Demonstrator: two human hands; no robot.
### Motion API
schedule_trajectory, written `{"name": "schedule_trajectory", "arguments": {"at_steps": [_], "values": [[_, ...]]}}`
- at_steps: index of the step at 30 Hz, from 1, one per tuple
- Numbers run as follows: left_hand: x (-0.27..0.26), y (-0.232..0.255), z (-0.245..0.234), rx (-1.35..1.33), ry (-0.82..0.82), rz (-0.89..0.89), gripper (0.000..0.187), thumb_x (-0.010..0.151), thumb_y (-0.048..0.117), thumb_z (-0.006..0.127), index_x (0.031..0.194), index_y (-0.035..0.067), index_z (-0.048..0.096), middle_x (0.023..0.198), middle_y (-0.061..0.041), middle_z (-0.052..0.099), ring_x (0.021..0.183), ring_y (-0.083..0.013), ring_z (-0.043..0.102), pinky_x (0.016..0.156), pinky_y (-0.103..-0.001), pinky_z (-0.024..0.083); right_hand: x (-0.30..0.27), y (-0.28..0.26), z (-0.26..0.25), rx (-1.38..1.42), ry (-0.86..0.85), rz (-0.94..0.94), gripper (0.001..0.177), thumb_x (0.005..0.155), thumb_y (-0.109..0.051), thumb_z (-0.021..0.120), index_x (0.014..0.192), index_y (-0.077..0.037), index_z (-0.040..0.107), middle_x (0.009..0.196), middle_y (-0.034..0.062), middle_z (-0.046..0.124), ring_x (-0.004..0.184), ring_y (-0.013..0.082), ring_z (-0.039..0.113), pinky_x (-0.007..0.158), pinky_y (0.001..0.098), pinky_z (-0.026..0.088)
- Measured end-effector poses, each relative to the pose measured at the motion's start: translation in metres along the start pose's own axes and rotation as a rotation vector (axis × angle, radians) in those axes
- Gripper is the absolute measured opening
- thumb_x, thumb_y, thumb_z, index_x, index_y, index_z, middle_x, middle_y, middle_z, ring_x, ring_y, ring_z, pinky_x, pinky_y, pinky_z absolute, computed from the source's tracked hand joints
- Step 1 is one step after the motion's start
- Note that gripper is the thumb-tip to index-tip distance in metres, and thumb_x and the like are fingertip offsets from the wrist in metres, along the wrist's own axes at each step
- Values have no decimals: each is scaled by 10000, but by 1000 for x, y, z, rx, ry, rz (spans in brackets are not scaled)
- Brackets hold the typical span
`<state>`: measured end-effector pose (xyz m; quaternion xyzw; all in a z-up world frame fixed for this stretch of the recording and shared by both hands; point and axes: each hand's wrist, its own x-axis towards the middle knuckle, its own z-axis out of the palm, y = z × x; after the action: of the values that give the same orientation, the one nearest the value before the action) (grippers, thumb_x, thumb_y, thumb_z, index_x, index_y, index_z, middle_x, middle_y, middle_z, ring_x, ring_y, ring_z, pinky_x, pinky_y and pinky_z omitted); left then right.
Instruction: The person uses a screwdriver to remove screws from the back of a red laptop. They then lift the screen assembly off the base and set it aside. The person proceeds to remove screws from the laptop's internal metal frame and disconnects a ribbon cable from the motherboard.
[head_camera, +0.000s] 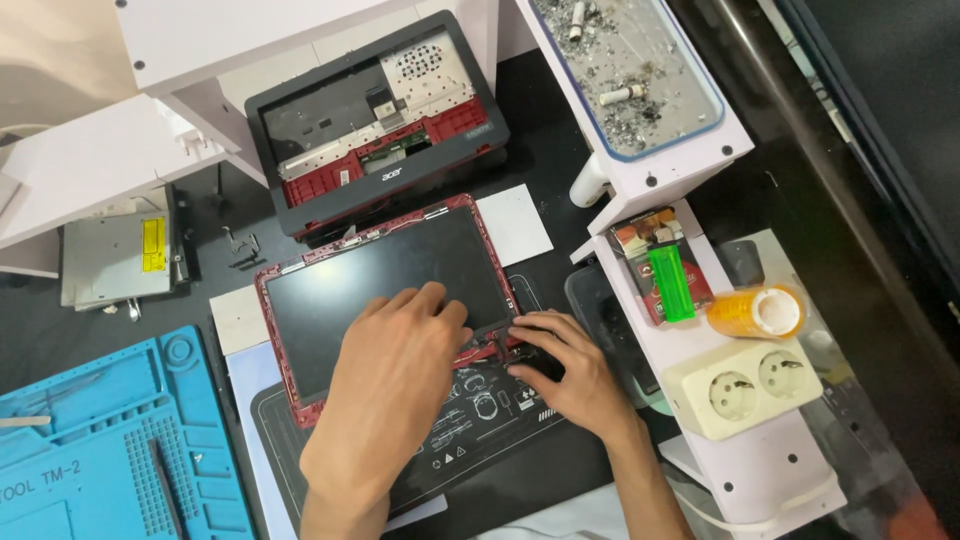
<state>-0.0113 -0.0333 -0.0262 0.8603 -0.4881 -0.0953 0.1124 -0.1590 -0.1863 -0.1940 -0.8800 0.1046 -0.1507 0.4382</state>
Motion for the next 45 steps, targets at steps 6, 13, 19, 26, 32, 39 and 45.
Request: {"name": "schedule_trajectory", "arguments": {"at_steps": [6,13,19,26,32,39,45], "values": [[3,3,4,-3,-43,-11,77,877,115,657,844,48,677,857,-93,636,849,-272,640,765,-399,487,-3,12,7,-16,43,-47,371,758,-103,846,1119,-62,770,1264,66,696,1244,286,626,1082,435,488],[4,17,-2,18,8,92,271,666,-35,671,930,18,632,907,-107,608,918,-280,632,778,-395,484,-3,16,9,-31,49,-47,319,768,-109,840,1080,-73,785,1265,47,694,1250,274,626,1074,417,503],[3,29,6,36,33,195,432,568,-24,700,993,-24,624,965,-128,580,909,-287,608,737,-379,480,-9,24,13,-46,39,-69,246,812,-108,802,1048,-53,758,1267,56,674,1267,282,607,1082,430,486],[7,28,18,76,39,179,297,642,-5,732,927,5,650,918,-108,591,876,-262,619,729,-373,477,-8,27,13,-50,35,-96,163,830,-111,784,986,-71,757,1265,44,678,1271,266,605,1107,432,471],[9,29,23,142,-60,137,247,657,-2,734,887,12,645,858,-99,600,829,-243,630,733,-361,480,-9,30,16,-80,14,-78,151,827,-137,796,958,-69,762,1251,24,699,1268,267,597,1093,442,463],[3,35,2,70,-25,144,468,543,-34,736,999,15,646,1003,-119,587,921,-293,619,697,-367,488,-11,31,18,-104,29,-85,160,819,-152,795,959,-78,771,1232,25,710,1272,262,600,1108,452,456],[3,27,8,74,-46,130,361,606,-34,734,954,-6,641,1009,-123,572,936,-270,618,767,-368,505,-6,24,12,-80,25,-123,220,833,-128,778,1045,-73,778,1238,23,706,1268,243,600,1134,461,449]]}}
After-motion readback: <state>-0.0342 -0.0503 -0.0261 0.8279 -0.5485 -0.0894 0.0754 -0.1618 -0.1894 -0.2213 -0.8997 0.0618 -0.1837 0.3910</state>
